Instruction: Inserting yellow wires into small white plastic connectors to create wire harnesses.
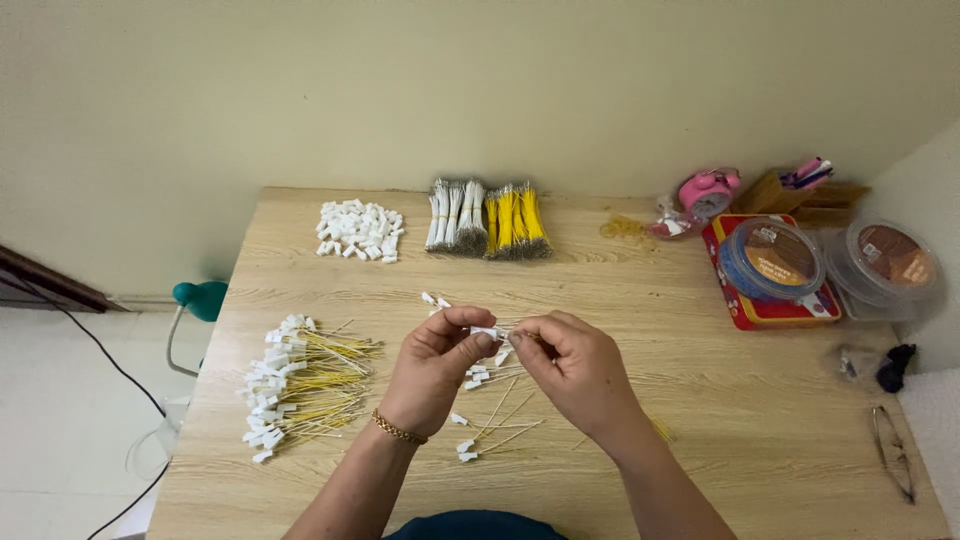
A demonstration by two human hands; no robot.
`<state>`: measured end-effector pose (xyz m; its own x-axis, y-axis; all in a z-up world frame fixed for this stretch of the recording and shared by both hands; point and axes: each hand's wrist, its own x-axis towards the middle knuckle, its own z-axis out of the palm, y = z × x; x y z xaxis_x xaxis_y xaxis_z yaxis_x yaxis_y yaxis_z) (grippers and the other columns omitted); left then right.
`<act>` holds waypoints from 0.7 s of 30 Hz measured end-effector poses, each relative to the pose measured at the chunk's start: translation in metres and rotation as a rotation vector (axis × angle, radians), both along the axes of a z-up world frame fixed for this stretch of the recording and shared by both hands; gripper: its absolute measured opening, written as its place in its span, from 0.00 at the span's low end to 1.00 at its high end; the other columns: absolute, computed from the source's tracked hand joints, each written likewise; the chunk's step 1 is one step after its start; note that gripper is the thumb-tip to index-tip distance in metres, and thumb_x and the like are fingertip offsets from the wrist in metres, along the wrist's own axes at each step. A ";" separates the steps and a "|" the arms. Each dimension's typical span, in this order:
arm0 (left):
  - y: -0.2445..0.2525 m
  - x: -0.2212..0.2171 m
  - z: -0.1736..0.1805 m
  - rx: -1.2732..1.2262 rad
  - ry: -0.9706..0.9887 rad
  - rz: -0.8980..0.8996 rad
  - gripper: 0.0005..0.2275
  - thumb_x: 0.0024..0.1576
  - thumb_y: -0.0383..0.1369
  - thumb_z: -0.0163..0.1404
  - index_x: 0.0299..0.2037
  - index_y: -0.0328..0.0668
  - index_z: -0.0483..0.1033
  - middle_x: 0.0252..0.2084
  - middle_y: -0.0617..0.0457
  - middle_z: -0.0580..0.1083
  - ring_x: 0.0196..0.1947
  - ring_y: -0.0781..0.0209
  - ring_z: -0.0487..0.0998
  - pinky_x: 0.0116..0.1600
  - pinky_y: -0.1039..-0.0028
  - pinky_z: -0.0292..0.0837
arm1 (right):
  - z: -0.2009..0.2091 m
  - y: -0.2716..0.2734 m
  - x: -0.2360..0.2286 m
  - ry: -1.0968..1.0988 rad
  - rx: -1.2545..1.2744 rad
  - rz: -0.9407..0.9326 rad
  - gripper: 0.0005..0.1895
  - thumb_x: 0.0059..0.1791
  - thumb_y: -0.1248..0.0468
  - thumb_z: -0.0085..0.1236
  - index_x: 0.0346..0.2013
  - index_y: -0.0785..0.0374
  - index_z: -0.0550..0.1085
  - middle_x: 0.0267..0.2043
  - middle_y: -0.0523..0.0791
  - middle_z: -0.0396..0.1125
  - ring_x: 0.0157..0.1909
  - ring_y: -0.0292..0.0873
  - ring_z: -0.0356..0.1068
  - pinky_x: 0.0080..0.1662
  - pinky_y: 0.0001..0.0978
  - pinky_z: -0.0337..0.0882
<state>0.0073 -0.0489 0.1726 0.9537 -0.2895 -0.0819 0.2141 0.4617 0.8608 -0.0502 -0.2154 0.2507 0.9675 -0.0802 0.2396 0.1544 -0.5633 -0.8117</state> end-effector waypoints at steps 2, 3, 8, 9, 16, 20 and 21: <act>0.000 0.000 0.001 0.018 -0.016 -0.006 0.11 0.54 0.20 0.59 0.47 0.28 0.78 0.42 0.45 0.79 0.38 0.60 0.82 0.47 0.70 0.82 | 0.001 0.001 0.000 0.010 0.024 0.008 0.06 0.51 0.63 0.59 0.35 0.59 0.81 0.23 0.49 0.68 0.27 0.44 0.72 0.33 0.36 0.72; 0.000 0.000 0.002 0.036 -0.033 -0.011 0.11 0.54 0.19 0.59 0.47 0.28 0.79 0.41 0.46 0.79 0.38 0.61 0.82 0.47 0.71 0.81 | 0.002 0.002 0.000 0.019 0.047 0.018 0.06 0.51 0.63 0.58 0.35 0.59 0.81 0.23 0.50 0.68 0.27 0.44 0.71 0.33 0.37 0.72; 0.001 0.000 0.001 0.022 -0.014 0.003 0.11 0.53 0.19 0.59 0.46 0.28 0.78 0.42 0.43 0.80 0.43 0.58 0.81 0.51 0.67 0.81 | -0.011 0.000 0.001 0.107 0.154 0.059 0.09 0.53 0.65 0.52 0.39 0.64 0.79 0.28 0.52 0.71 0.34 0.46 0.71 0.39 0.42 0.73; 0.001 0.000 0.001 0.019 -0.007 0.009 0.10 0.53 0.19 0.59 0.45 0.28 0.78 0.42 0.43 0.80 0.43 0.58 0.81 0.51 0.66 0.81 | -0.014 0.000 0.000 0.141 0.187 0.047 0.09 0.54 0.65 0.51 0.40 0.65 0.78 0.28 0.52 0.69 0.35 0.44 0.67 0.40 0.42 0.72; -0.004 -0.003 -0.017 0.006 0.033 -0.004 0.11 0.54 0.19 0.59 0.46 0.27 0.78 0.43 0.41 0.80 0.43 0.58 0.81 0.52 0.64 0.81 | -0.036 0.000 0.001 0.161 0.122 0.020 0.08 0.52 0.63 0.55 0.42 0.62 0.78 0.32 0.54 0.74 0.37 0.51 0.76 0.42 0.45 0.74; -0.001 -0.008 -0.034 0.084 0.090 -0.004 0.09 0.54 0.20 0.59 0.45 0.27 0.78 0.42 0.42 0.80 0.42 0.57 0.82 0.51 0.64 0.83 | -0.053 0.003 -0.001 0.185 0.019 -0.035 0.06 0.52 0.61 0.55 0.38 0.59 0.77 0.30 0.53 0.73 0.37 0.56 0.76 0.40 0.46 0.74; 0.000 -0.010 -0.040 0.096 0.114 -0.004 0.09 0.55 0.20 0.58 0.45 0.27 0.78 0.42 0.42 0.80 0.41 0.57 0.82 0.51 0.65 0.83 | -0.058 0.005 -0.001 0.190 0.022 -0.033 0.06 0.52 0.62 0.55 0.38 0.60 0.77 0.29 0.54 0.73 0.36 0.57 0.76 0.39 0.47 0.73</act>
